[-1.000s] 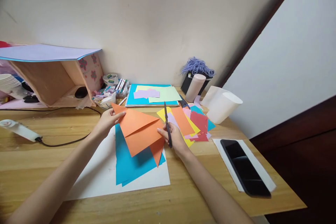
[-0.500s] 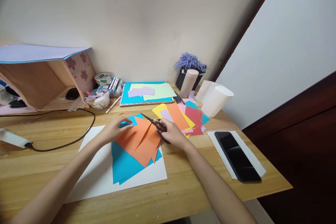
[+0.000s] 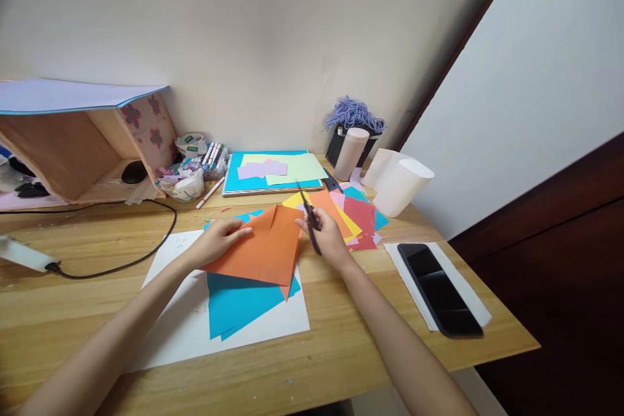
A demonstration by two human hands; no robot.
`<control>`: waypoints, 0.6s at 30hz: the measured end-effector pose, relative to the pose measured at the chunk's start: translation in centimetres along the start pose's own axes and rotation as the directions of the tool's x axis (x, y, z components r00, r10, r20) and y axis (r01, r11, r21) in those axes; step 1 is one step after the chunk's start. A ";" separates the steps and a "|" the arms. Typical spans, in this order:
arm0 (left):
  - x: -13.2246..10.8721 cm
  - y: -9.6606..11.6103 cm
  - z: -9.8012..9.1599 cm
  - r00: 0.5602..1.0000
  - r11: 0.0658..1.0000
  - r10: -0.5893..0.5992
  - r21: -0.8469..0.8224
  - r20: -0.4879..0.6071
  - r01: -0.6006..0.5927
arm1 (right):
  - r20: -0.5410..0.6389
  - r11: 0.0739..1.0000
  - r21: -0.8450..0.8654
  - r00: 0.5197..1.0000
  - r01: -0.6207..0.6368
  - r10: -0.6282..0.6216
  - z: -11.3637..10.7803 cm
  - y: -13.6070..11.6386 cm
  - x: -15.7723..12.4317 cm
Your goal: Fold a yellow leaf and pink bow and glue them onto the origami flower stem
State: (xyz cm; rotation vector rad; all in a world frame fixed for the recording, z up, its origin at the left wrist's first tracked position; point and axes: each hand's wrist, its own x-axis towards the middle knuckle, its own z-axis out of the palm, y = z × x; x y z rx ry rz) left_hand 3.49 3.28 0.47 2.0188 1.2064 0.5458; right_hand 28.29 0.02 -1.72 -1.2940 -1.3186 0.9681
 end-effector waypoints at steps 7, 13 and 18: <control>0.3 -0.5 -0.4 0.949 0.955 -0.145 -0.289 -0.281 0.060 | 0.068 0.915 0.369 0.987 -0.163 0.148 0.5 -0.1 0.1; 0.1 -0.3 -1.4 0.795 0.954 -0.186 -0.300 -0.577 0.005 | 0.273 0.901 0.342 0.946 -0.268 0.177 2.6 0.0 -1.6; -0.3 0.4 -2.3 0.685 0.948 -0.199 -0.314 -0.701 -0.045 | 0.525 0.951 0.223 0.849 -0.213 0.067 2.9 -0.9 -3.3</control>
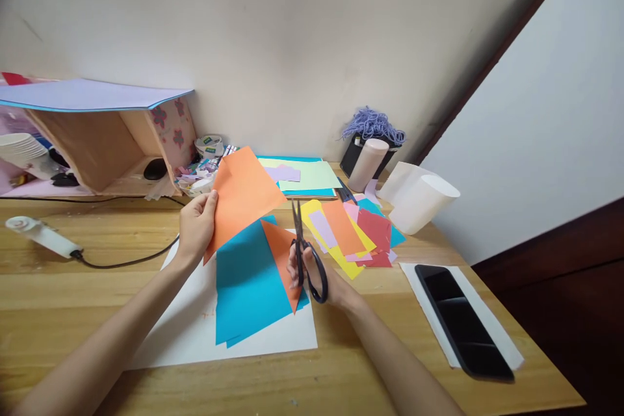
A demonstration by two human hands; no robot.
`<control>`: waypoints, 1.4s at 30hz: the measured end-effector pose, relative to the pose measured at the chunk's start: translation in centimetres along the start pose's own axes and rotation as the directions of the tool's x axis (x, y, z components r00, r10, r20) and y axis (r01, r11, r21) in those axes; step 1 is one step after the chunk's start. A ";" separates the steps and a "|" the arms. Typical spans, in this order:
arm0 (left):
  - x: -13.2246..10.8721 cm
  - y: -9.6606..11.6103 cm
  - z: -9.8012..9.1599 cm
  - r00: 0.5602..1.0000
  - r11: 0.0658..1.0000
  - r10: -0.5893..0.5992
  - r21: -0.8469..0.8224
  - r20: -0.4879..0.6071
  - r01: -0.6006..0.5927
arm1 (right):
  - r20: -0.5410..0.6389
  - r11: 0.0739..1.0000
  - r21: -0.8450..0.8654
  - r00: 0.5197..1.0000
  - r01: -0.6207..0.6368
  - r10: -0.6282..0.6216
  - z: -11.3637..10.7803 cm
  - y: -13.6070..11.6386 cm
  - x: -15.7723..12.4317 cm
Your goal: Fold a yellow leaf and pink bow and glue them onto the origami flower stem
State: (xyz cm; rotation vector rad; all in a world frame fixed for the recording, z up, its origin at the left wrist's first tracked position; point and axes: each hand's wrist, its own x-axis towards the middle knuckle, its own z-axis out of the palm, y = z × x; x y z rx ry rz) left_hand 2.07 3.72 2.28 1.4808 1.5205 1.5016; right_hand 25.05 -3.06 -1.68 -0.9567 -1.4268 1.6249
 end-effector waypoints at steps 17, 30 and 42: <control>-2.1 1.3 0.8 0.992 0.985 0.101 0.132 0.079 -0.111 | 0.217 0.984 -0.152 0.968 -0.091 0.123 1.0 -0.9 -0.8; -1.9 0.9 0.9 0.993 0.982 0.099 0.155 0.068 -0.108 | 0.188 0.987 -0.116 0.973 -0.110 0.131 1.2 -0.4 -0.9; -1.6 0.4 0.8 0.993 0.981 0.089 0.167 0.072 -0.100 | 0.105 0.981 -0.157 0.985 -0.116 0.134 1.9 -1.4 -0.5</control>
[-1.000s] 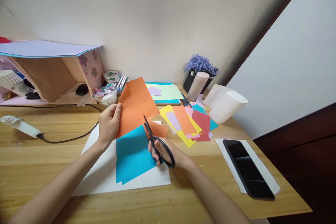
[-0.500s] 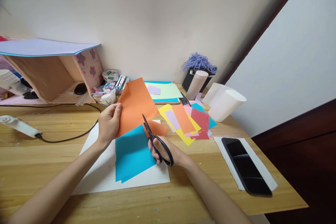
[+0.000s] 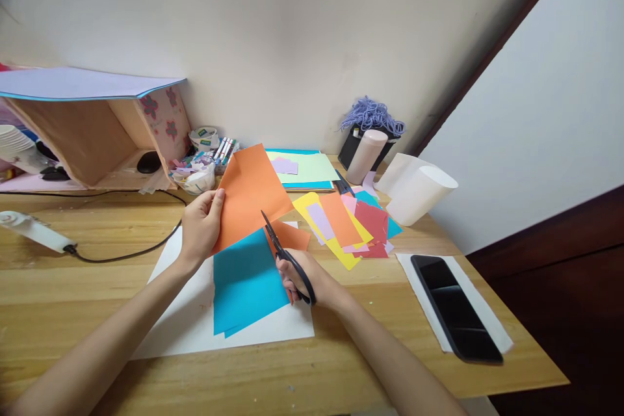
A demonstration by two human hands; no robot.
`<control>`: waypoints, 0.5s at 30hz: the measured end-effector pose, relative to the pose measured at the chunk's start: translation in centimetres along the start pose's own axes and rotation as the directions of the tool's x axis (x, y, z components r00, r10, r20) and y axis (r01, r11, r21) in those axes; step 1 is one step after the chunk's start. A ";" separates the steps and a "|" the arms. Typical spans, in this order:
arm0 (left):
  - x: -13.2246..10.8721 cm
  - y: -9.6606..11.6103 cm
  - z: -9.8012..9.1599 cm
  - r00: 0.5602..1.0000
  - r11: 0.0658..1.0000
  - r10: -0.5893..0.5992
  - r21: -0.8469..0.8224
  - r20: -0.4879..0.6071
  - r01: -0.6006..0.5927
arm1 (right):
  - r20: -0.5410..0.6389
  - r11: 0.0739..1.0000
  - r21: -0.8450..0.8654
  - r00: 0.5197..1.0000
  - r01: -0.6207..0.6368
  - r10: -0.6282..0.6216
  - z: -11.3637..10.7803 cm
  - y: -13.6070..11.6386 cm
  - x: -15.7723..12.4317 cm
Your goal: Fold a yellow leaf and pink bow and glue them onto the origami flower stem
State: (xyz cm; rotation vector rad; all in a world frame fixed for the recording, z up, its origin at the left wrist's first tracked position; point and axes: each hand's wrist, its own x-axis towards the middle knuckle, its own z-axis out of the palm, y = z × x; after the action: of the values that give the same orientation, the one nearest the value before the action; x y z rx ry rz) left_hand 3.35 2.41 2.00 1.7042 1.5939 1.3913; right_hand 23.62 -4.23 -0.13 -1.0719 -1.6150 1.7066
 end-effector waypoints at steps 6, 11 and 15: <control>0.1 -0.2 -0.1 1.000 1.000 0.014 -0.009 -0.001 -0.014 | -0.016 1.000 -0.029 1.000 -0.009 0.008 -0.1 0.1 0.1; 0.3 -0.1 -0.1 1.000 1.000 0.006 0.007 0.003 -0.006 | -0.015 1.000 -0.024 1.000 -0.013 0.013 -0.2 0.5 0.1; 0.3 -0.2 0.0 1.000 1.000 0.007 0.012 0.002 -0.007 | -0.013 1.000 -0.027 1.000 0.012 -0.012 -0.2 0.9 0.2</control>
State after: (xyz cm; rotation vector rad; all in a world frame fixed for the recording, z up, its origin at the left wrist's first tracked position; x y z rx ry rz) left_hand 3.17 2.72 1.97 1.7187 1.5998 1.3853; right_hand 23.81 -4.07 -1.06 -1.0814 -1.6376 1.6714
